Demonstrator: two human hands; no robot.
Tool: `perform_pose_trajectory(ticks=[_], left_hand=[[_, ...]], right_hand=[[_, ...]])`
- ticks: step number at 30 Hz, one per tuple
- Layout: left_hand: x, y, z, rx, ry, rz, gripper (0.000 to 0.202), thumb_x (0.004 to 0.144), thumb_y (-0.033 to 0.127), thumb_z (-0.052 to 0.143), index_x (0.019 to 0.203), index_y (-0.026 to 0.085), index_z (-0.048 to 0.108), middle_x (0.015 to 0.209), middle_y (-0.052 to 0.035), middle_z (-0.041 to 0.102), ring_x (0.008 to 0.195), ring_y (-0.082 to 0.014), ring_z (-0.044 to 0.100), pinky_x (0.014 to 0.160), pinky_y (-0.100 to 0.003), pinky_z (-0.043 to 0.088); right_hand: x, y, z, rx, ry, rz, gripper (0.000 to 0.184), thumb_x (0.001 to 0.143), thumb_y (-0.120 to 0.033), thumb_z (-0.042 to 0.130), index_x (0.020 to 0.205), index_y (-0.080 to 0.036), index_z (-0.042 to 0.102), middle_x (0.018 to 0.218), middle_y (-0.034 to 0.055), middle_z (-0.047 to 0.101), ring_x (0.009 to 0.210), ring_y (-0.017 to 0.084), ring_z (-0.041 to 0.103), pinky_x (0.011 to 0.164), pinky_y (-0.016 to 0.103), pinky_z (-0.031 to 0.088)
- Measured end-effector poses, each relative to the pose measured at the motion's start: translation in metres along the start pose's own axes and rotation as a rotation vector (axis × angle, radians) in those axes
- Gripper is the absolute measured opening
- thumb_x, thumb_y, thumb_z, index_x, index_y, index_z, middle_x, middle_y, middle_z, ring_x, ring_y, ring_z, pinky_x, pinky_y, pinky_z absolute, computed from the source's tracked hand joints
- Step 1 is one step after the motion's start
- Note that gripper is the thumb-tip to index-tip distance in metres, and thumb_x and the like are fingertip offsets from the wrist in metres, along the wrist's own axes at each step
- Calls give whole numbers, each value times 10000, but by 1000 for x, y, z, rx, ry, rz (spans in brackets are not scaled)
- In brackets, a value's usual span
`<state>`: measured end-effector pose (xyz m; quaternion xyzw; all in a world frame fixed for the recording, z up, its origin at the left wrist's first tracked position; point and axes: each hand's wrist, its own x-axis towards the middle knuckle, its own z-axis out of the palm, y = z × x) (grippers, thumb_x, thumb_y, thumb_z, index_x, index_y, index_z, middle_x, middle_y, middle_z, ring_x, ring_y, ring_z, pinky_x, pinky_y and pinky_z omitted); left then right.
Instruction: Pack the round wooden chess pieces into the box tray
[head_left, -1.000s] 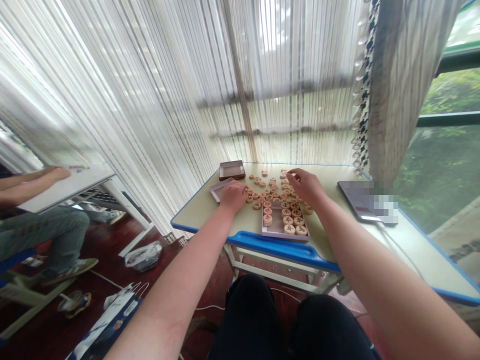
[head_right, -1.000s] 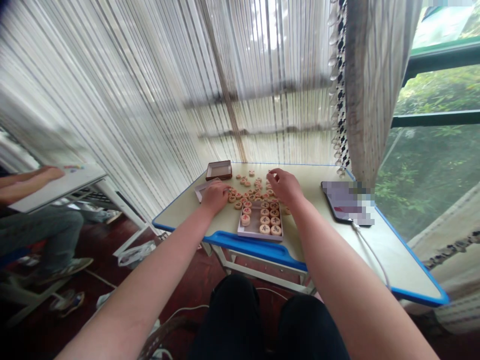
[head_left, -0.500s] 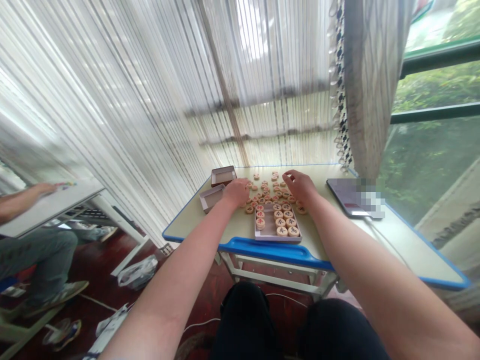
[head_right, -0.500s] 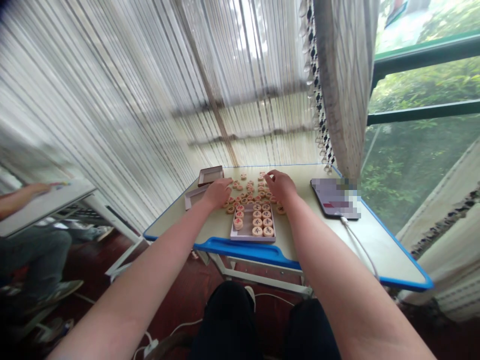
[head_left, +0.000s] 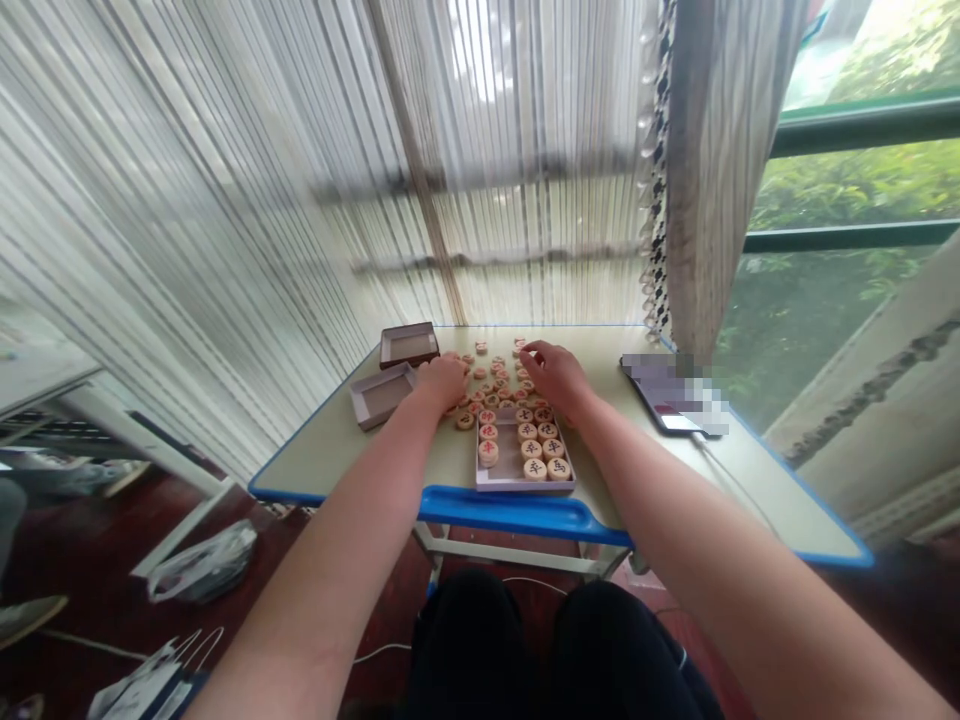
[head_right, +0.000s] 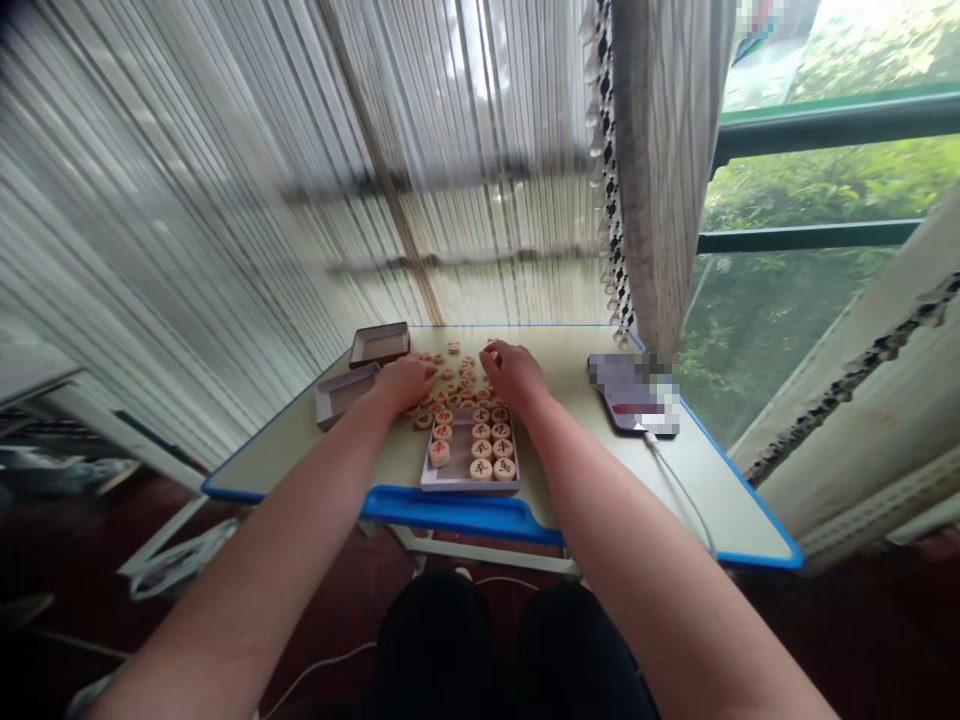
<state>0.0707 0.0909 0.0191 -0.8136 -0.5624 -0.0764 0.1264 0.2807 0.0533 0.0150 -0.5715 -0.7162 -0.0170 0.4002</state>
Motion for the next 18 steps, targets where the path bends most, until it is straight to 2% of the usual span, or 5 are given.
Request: perform_pose_trajectory(ticks=[3,6,10,13,18], left_hand=[[2,-3,2,-21,-37,16,295,827,236,449,1027,261,664,1183,-82,580,1014,-228,571,845,-345,457],[5,-4,6,-51,-36,14,310,797,168,476,1026,265,660,1142,-72,608,999,-219,583,849,-333,460],[5,-2,8,-144,99,16,335,804,131,451,1085,208,617,1085,-91,631,978,-204,592,862,-324,462],[4,-1,6,-229,211,22,301,800,138,462,1055,165,619,1042,-105,635,955,-200,594,854,-315,469],[1,1,2,-319,266,63,234,763,125,505,953,128,642,946,-100,649,894,-192,597,851,-312,472]], right_hand=[[1,3,-1,7,13,24,308,866,-396,417,969,-204,635,721,36,644,712,169,547,618,256,348],[2,6,-3,10,30,70,320,870,-395,406,969,-196,636,731,37,646,684,158,551,598,249,344],[2,6,-3,11,-3,92,318,863,-409,415,965,-208,638,743,33,658,668,153,558,583,243,343],[1,6,-3,11,-16,89,313,855,-420,426,970,-220,637,753,28,663,668,152,559,583,244,343],[1,6,-4,17,-25,116,324,843,-440,431,961,-219,637,697,15,646,630,144,549,558,242,333]])
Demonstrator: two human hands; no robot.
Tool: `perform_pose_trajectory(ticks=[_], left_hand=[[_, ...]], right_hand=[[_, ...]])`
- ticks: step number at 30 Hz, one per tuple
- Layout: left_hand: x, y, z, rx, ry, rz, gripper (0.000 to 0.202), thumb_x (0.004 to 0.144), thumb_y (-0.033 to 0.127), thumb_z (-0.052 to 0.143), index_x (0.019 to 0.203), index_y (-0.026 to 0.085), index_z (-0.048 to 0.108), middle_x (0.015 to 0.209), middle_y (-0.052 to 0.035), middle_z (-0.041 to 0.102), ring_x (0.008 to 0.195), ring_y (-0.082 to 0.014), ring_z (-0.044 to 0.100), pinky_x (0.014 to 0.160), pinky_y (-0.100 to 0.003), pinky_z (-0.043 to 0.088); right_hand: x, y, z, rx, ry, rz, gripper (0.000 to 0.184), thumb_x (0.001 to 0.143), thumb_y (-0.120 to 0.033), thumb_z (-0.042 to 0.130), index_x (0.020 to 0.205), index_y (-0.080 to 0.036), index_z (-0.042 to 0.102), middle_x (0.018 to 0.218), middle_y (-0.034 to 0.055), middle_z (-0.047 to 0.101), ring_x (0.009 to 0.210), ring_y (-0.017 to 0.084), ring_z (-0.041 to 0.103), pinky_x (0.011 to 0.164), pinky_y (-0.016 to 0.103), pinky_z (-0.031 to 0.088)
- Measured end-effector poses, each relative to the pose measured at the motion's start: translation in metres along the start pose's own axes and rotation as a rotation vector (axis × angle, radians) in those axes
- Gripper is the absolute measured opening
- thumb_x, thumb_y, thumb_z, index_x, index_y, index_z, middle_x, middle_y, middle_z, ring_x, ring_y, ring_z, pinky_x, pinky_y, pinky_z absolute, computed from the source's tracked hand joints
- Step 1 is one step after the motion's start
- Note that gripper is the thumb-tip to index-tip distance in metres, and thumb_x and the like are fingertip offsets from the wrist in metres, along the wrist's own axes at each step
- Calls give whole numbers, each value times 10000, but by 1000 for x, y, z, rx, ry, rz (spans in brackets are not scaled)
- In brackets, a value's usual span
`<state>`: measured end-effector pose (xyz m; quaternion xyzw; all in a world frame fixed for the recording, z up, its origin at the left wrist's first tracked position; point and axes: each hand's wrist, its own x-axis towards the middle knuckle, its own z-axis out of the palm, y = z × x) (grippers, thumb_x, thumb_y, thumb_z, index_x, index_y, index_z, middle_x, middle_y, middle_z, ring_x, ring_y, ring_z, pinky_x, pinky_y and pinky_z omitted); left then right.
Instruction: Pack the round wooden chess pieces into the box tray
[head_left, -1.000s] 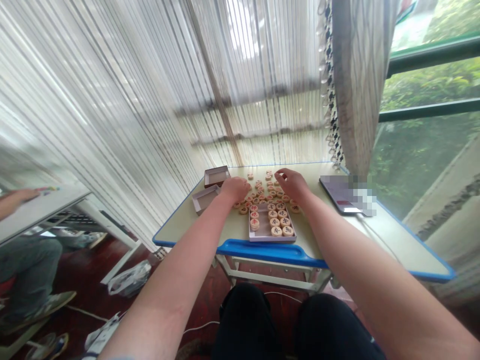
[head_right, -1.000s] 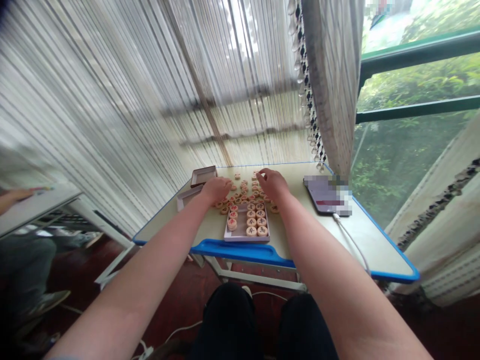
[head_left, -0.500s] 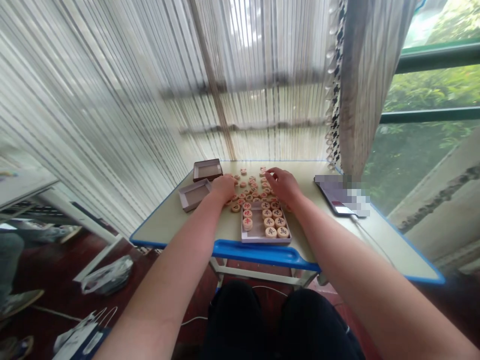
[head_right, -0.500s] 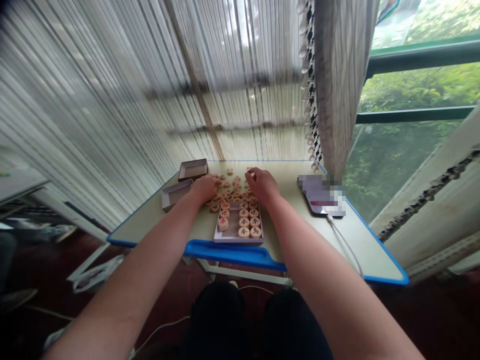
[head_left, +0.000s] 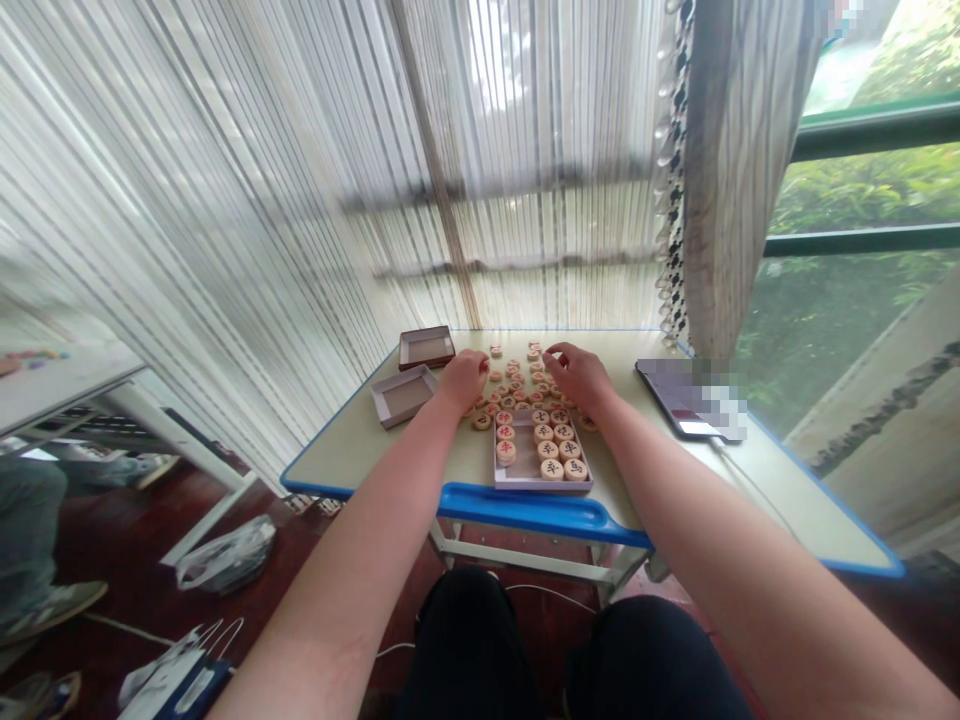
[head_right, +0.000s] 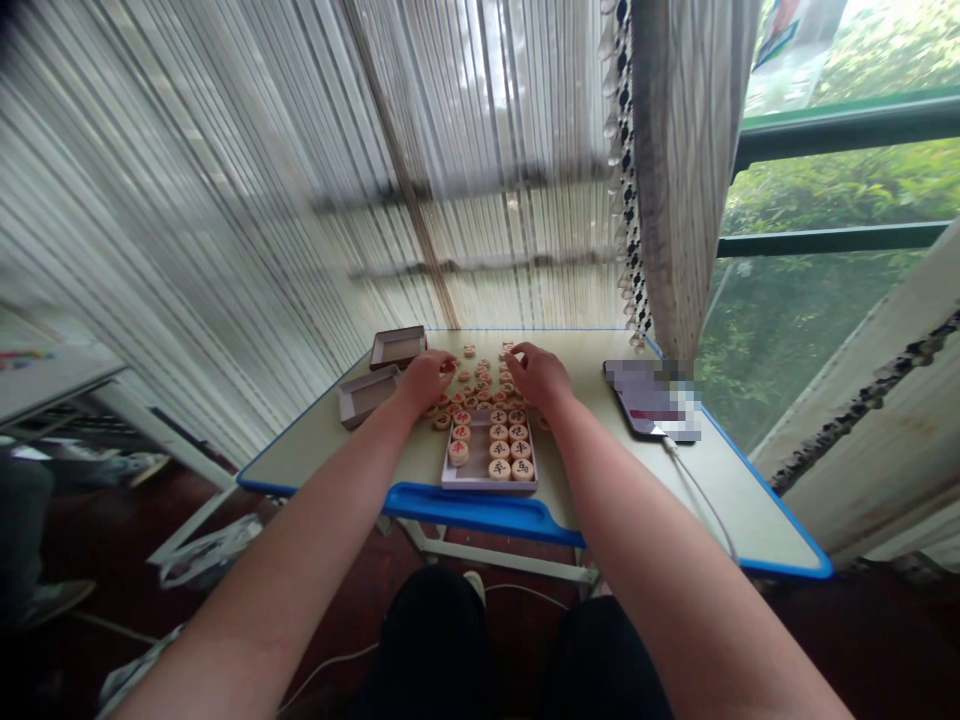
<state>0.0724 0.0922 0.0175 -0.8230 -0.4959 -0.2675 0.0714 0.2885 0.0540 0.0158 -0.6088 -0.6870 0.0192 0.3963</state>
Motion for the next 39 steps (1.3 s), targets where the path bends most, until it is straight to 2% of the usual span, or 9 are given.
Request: perform_pose_trajectory(ticks=[3,6,10,15,21,24,26,30,39], left_hand=[[0,3,-1,-34,41,11,218,750,132,534,944,126,636,916,-102,648,882,-198,595,843,-332,476],[-1,9,-2,-104,156,11,222,741,142,562,954,131,624,924,-95,642,850,-185,599,824,-328,483],[-6,14,-9,-214,247,-29,204,728,164,607,930,146,625,869,-64,641,751,-151,608,772,-310,496],[-35,19,-27,-353,321,-52,220,737,222,642,942,154,601,900,-48,627,662,-106,604,697,-270,505],[-77,31,-36,-152,498,0,230,819,346,553,978,180,545,964,-82,606,953,-191,567,855,-345,463],[-80,36,-30,-106,484,138,239,824,395,530,933,182,531,946,-79,603,969,-199,552,871,-363,454],[-76,39,-25,-97,514,165,234,826,393,525,920,179,523,920,-80,601,941,-200,555,847,-363,467],[-71,40,-21,-75,507,237,166,837,338,520,903,186,524,921,-78,605,937,-200,554,842,-365,479],[-78,42,-27,-55,520,263,208,828,338,538,968,183,533,976,-79,614,970,-198,562,877,-371,480]], right_hand=[[1,1,0,-21,0,0,322,836,-443,436,928,-219,648,690,17,644,633,145,549,563,244,335],[2,2,0,-39,-11,3,308,835,-428,438,906,-224,657,701,23,651,653,151,554,575,249,340],[1,0,-3,-10,-9,28,332,814,-444,472,986,-215,639,676,20,638,618,150,542,556,253,343],[-11,-28,-8,196,-78,-123,365,775,-437,528,1041,-213,638,730,20,642,611,132,531,569,249,374],[-29,-60,-6,579,-252,-68,351,744,-428,563,957,-173,675,812,49,667,674,131,552,592,247,413],[-32,-64,-11,709,-290,-18,396,738,-461,572,980,-162,668,759,44,650,581,105,505,528,238,394],[-31,-64,-13,753,-338,-10,383,729,-457,591,944,-152,678,686,31,629,552,96,482,514,233,388],[-29,-65,-12,798,-342,15,338,699,-410,637,918,-158,688,760,39,649,599,98,508,547,234,411],[-32,-70,-16,995,-465,171,371,596,-337,737,917,-162,676,862,66,678,669,110,573,573,230,441]])
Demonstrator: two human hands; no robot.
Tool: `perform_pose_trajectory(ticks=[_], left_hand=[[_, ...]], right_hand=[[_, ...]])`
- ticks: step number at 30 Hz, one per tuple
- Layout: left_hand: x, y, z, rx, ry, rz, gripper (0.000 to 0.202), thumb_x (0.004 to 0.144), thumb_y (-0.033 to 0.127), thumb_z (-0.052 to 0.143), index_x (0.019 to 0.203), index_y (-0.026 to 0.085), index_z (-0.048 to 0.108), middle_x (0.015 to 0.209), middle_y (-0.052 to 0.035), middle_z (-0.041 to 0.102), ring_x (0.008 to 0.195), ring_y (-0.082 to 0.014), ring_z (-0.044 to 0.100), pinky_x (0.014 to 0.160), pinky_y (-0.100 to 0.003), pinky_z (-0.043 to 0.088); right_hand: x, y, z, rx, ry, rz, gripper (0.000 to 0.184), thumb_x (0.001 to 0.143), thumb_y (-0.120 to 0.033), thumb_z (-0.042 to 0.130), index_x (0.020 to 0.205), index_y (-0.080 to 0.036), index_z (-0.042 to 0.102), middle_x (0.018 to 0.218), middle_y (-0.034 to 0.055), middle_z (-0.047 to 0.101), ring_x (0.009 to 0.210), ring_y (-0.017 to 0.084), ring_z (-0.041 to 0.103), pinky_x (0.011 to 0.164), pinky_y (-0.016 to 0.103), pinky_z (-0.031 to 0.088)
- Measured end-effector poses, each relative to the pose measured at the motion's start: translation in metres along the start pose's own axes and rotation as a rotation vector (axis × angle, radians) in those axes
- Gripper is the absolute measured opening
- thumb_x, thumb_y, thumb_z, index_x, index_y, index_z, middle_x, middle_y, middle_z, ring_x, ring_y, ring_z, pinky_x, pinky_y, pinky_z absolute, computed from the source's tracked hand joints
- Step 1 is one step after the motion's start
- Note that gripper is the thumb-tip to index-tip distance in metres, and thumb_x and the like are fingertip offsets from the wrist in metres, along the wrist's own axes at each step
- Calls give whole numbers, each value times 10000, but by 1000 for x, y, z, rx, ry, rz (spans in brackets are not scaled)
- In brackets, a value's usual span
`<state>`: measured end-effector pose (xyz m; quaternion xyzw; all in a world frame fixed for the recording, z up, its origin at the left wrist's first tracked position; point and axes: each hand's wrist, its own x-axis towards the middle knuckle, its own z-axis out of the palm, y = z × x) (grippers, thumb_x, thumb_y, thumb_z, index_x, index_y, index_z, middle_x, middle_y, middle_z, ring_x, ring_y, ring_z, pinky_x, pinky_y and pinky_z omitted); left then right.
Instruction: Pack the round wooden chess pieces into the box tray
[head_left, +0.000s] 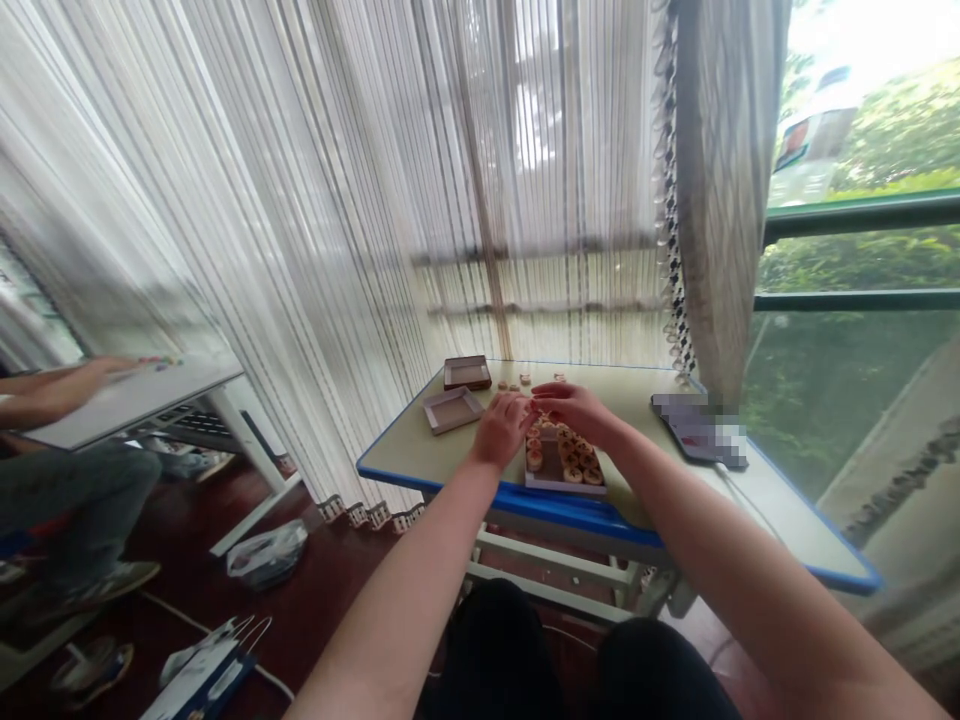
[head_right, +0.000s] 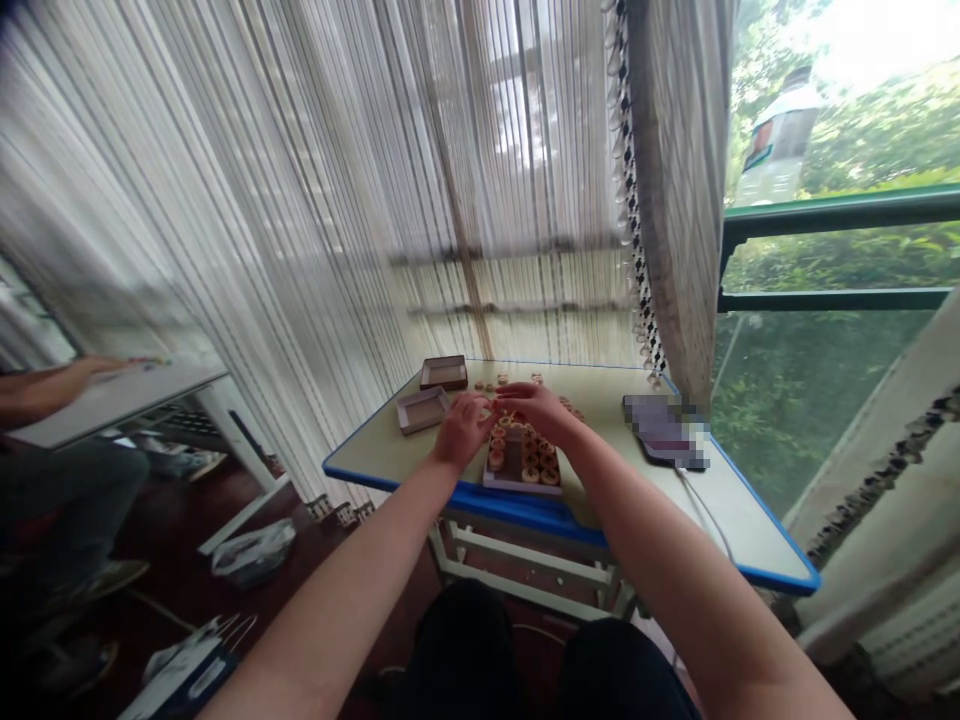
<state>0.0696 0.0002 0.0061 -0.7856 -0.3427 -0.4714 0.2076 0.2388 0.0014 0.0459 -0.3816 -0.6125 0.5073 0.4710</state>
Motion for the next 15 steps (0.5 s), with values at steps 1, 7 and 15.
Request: perform_pose_trajectory(ticks=[1,7,15], left_hand=[[0,0,0,-1,2,-8,245,827,348,539,1009,184,527,988,-83,617,979,-200,564,878,-374,481],[2,-1,-3,12,6,14,308,863,316,486,1132,177,539,1031,-91,638,993,-196,572,911,-381,472],[4,-1,-5,-9,-27,-35,280,876,313,461,1076,176,601,999,-84,658,960,-186,585,889,-379,487]], right_hand=[[0,0,-1,10,9,2,369,594,-339,740,913,-165,674,861,68,678,674,113,576,571,229,442],[3,1,-4,13,43,-8,348,600,-358,739,889,-176,670,818,51,661,642,99,554,551,219,434],[1,-3,-1,-36,71,-69,309,647,-384,694,871,-171,686,813,55,659,636,96,536,536,219,415]])
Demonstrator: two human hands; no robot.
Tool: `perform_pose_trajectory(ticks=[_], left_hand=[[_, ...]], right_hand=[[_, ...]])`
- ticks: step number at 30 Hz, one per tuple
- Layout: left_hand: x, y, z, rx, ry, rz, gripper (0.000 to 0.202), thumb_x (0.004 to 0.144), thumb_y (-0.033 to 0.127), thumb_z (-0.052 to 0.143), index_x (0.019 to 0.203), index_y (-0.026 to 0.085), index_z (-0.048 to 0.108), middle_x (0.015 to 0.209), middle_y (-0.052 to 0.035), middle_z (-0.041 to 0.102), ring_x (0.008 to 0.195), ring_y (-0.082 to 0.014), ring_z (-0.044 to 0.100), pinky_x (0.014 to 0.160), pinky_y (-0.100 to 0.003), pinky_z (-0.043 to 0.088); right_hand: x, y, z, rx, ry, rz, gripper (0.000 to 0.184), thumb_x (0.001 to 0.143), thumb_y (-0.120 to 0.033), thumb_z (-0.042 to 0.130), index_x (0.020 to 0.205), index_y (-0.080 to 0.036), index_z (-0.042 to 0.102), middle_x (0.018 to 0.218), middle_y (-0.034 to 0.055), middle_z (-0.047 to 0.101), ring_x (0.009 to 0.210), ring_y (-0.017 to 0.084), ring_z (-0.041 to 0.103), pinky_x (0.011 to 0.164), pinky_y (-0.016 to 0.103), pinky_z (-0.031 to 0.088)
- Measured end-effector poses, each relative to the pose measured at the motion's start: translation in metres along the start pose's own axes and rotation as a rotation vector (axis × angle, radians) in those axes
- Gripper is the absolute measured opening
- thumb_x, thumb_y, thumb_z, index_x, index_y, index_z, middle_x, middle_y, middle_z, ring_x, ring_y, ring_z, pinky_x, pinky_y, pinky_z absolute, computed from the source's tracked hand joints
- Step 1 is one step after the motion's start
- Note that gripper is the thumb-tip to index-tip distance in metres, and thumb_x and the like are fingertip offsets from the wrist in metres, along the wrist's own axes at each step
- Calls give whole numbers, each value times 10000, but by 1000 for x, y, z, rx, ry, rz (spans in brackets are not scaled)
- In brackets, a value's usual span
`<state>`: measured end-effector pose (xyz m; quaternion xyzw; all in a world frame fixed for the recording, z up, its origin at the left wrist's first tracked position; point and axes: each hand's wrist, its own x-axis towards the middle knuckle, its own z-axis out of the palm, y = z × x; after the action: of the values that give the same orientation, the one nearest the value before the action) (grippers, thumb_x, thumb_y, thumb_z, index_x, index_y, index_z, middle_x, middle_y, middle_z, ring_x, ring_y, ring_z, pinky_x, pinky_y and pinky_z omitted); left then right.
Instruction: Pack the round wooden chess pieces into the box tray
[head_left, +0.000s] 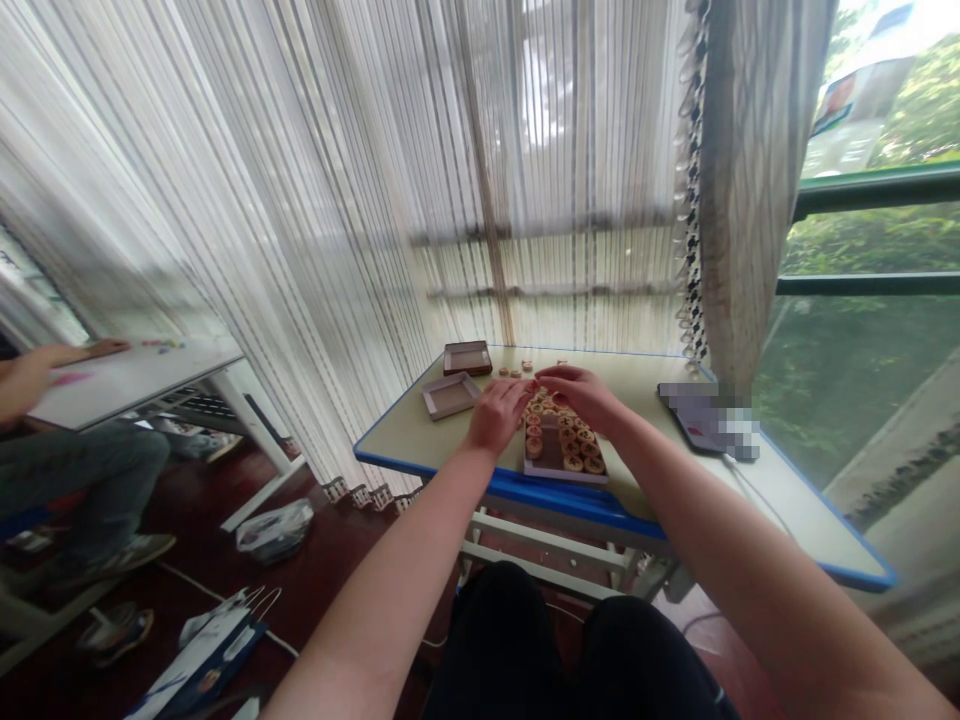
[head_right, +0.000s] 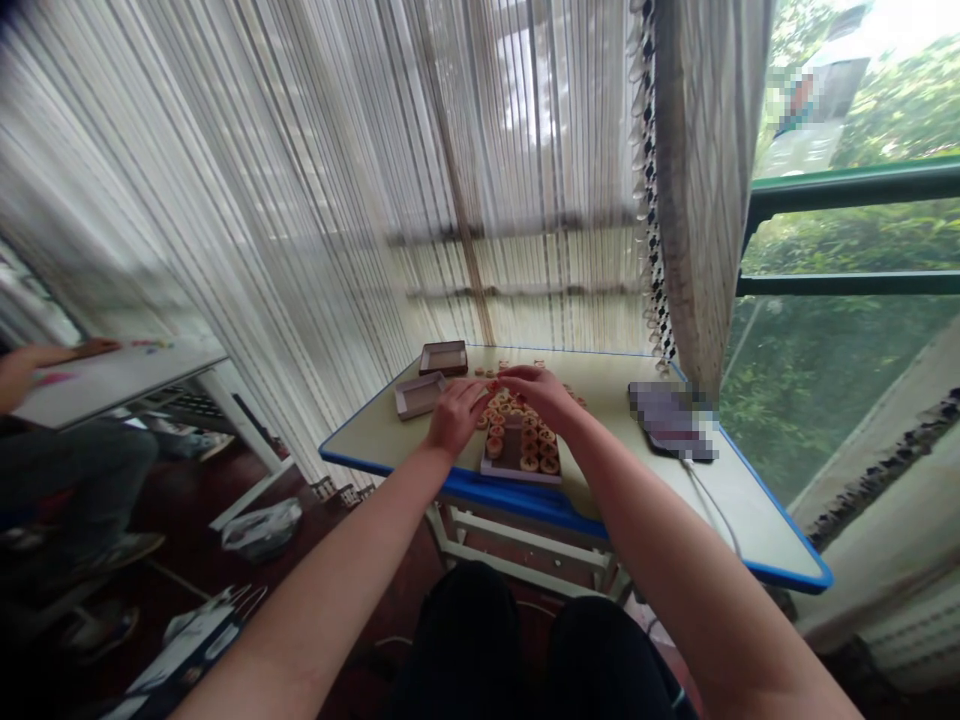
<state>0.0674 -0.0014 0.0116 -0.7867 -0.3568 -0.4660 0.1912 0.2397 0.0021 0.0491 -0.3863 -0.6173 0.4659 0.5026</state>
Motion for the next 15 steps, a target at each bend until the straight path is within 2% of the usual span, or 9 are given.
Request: perform_pose_trajectory(ticks=[3,8,15], left_hand=[[0,-1,-1,1,25,-38,283,873,326,466,1052,164,613,977,-84,661,941,-178,589,880,-357,487],[0,-1,-2,-35,6,-64,269,867,337,475,1005,171,637,932,-79,668,908,-171,603,841,-352,498],[0,-1,-2,-78,6,-57,260,865,327,485,980,164,651,919,-76,678,893,-165,612,838,-339,503]], right_hand=[[-3,-3,0,-68,-26,-55,312,699,-395,644,912,-173,695,860,65,668,661,104,548,566,229,428],[-2,-2,-4,-330,-36,-126,321,696,-382,639,952,-197,697,762,31,672,649,121,566,578,246,437],[0,0,-5,-379,-61,-172,308,687,-370,658,936,-191,690,842,49,685,737,147,601,643,270,475]])
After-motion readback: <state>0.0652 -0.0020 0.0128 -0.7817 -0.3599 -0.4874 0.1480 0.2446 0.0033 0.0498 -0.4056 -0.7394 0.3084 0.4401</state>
